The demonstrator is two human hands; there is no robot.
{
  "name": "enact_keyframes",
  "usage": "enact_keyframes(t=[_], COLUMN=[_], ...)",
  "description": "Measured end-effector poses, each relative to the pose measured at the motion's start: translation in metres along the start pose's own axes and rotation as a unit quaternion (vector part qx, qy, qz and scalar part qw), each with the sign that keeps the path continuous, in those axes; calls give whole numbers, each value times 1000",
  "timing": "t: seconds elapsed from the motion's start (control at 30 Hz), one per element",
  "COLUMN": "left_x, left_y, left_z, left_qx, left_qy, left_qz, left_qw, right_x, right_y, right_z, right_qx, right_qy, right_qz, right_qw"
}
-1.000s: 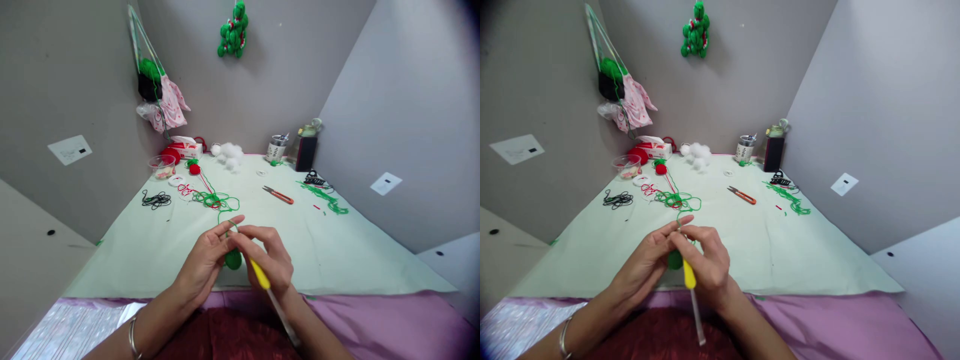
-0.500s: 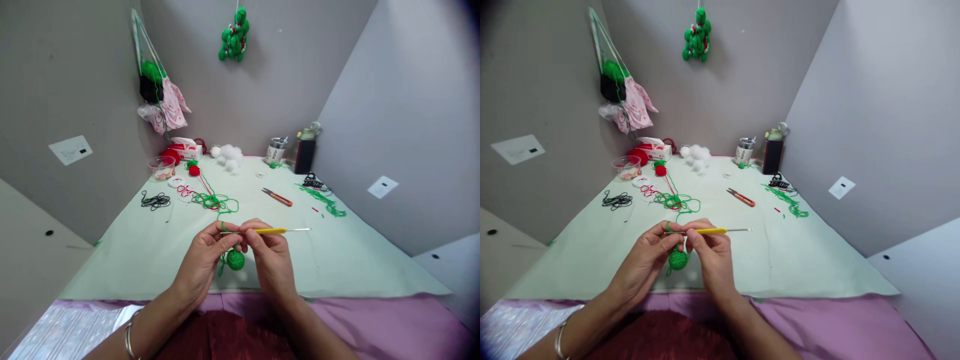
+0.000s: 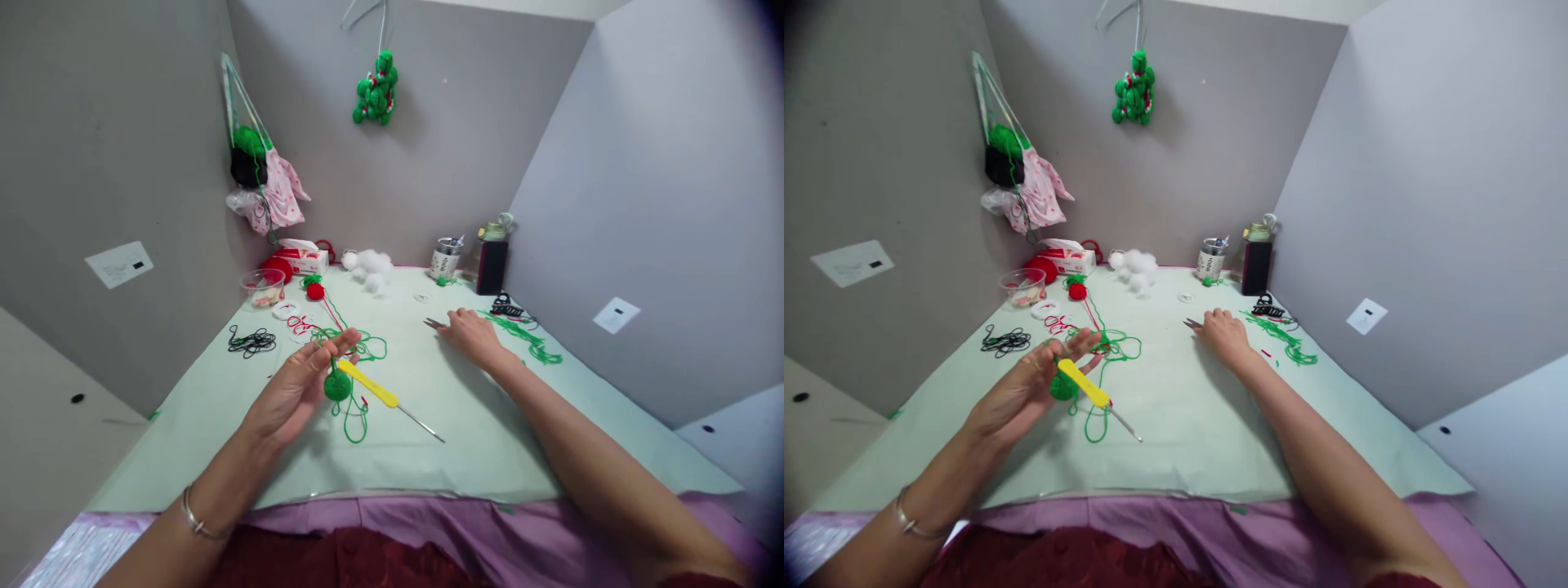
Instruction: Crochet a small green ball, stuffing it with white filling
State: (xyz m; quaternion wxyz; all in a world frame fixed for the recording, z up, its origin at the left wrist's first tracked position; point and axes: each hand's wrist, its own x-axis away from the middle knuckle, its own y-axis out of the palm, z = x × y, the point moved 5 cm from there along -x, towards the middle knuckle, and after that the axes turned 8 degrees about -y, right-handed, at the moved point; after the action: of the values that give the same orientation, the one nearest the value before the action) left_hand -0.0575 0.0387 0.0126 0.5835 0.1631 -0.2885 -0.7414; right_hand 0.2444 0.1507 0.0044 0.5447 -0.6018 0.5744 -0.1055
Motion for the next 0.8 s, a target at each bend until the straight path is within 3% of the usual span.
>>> enact_keyframes(t=[0.1,0.23,0.33,0.47,0.6,0.8], left_x=[-16,-31,-33,-29,-29,-32], left_y=[5,11,15,19,21,22], left_z=[10,13,7,1,-3,-10], left_qx=[-33,-58,-70,-77,-88,-102], left_qy=[0,4,3,0,-16,-30], left_qz=[-86,-166,-186,-190,-181,-169], left_qw=[996,984,980,979,979,980], right_x=[0,-4,-7,-1,10,14], right_y=[8,7,1,-5,-2,10], right_z=[19,14,-14,-73,-123,-140], right_qx=[-24,-81,-142,-223,-215,-114], right_qy=[12,9,-13,-69,-147,-189], right_qz=[-12,-29,-58,-114,-155,-138], right_qw=[1000,996,988,966,953,966])
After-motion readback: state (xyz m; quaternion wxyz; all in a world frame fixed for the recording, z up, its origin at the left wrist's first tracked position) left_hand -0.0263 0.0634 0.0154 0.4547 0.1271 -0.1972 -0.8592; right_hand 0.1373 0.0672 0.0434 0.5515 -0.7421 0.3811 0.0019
